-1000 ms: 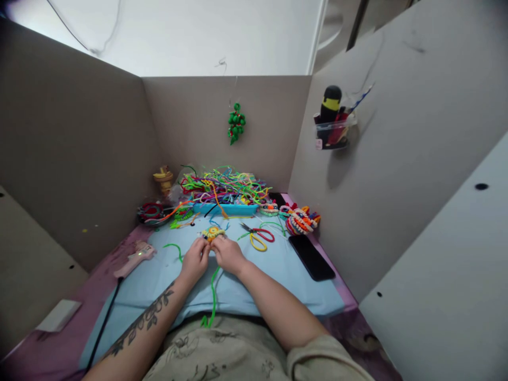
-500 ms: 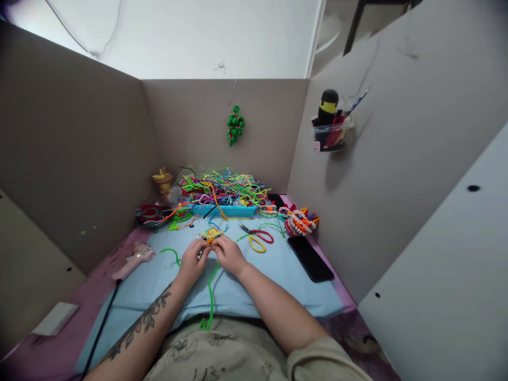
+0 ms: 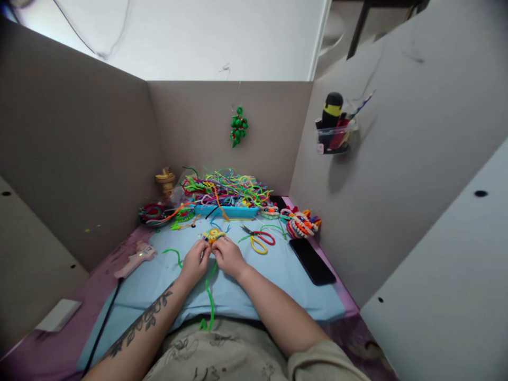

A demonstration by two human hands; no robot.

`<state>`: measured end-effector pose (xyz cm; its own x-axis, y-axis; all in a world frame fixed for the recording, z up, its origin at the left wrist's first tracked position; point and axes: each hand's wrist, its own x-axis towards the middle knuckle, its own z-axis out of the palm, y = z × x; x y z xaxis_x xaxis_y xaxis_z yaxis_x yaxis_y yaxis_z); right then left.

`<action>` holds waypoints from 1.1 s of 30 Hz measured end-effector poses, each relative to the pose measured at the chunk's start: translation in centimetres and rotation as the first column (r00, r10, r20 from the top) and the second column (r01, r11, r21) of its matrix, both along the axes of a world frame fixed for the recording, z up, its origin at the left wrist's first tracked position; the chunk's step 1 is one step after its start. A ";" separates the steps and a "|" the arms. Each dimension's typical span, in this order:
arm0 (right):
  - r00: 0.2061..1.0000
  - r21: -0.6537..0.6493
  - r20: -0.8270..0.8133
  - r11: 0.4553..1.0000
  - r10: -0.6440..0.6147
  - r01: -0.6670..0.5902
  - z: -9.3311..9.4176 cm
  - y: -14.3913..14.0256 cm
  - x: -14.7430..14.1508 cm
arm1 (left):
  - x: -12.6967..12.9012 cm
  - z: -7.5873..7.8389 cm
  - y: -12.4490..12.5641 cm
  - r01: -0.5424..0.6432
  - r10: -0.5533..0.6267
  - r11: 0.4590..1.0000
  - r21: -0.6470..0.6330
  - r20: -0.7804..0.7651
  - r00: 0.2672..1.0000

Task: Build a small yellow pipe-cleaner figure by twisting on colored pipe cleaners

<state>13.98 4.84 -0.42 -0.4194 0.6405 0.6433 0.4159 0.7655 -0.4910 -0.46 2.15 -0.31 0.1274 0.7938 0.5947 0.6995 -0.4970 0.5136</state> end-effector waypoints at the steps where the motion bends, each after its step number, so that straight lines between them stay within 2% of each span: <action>1: 1.000 0.000 0.013 1.000 0.006 -0.006 0.0 0.1 0.0 | 0.0 0.0 0.0 -0.004 0.004 1.000 0.000 -0.012 1.000; 5: 0.999 -0.038 0.005 0.999 0.039 -0.039 -0.1 0.1 -0.1 | 0.1 0.2 -0.1 -0.001 0.002 1.000 0.021 -0.010 1.000; 8: 0.993 -0.113 -0.105 0.992 0.049 -0.061 -0.2 0.0 -0.1 | -0.1 0.6 -0.3 -0.007 0.003 0.998 0.060 0.078 0.997; 14: 0.949 -0.242 -0.294 0.952 0.113 -0.188 -0.3 0.0 -0.3 | -0.9 1.2 -0.5 -0.160 0.121 0.980 0.120 0.283 0.951; 16: 0.913 -0.344 -0.367 0.887 0.175 -0.309 -0.3 0.0 -0.6 | -0.9 1.2 -0.5 -0.171 0.122 0.974 0.149 0.293 0.948; 18: 0.866 -0.447 -0.445 0.781 0.228 -0.435 -0.2 0.0 -1.0 | -0.8 1.2 -0.6 -0.130 0.077 0.974 0.188 0.264 0.961; 20: 0.837 -0.528 -0.497 0.686 0.229 -0.501 0.0 -0.1 -1.2 | -0.8 1.3 -0.8 -0.085 0.036 0.972 0.221 0.219 0.975; 23: 0.793 -0.589 -0.603 0.622 0.088 -0.517 0.5 0.1 -1.2 | -0.6 1.5 -1.5 -0.176 0.107 0.947 0.267 0.255 0.961; 25: 0.716 -0.585 -0.698 0.604 -0.036 -0.540 0.7 0.6 -0.8 | -0.3 1.6 -2.2 -0.213 0.131 0.950 0.227 0.327 0.936; 27: 0.618 -0.551 -0.777 0.604 -0.120 -0.575 0.9 1.1 -0.2 | 0.4 1.7 -2.9 -0.057 0.051 0.998 0.010 0.338 0.940; 28: 0.570 -0.529 -0.808 0.608 -0.148 -0.592 1.0 1.4 0.2 | 0.9 1.7 -3.3 0.037 0.008 0.993 -0.115 0.364 0.931; 29: 0.524 -0.507 -0.834 0.614 -0.173 -0.604 1.1 1.7 0.5 | 1.5 1.7 -3.7 0.146 -0.047 0.965 -0.217 0.404 0.914; 31: 0.441 -0.472 -0.871 0.620 -0.217 -0.627 1.2 2.3 1.3 | 2.6 1.8 -4.6 0.375 -0.172 0.861 -0.344 0.497 0.851; 33: 0.370 -0.447 -0.892 0.614 -0.259 -0.651 1.3 3.0 2.2 | 3.2 2.2 -5.3 0.522 -0.240 0.730 -0.442 0.549 0.801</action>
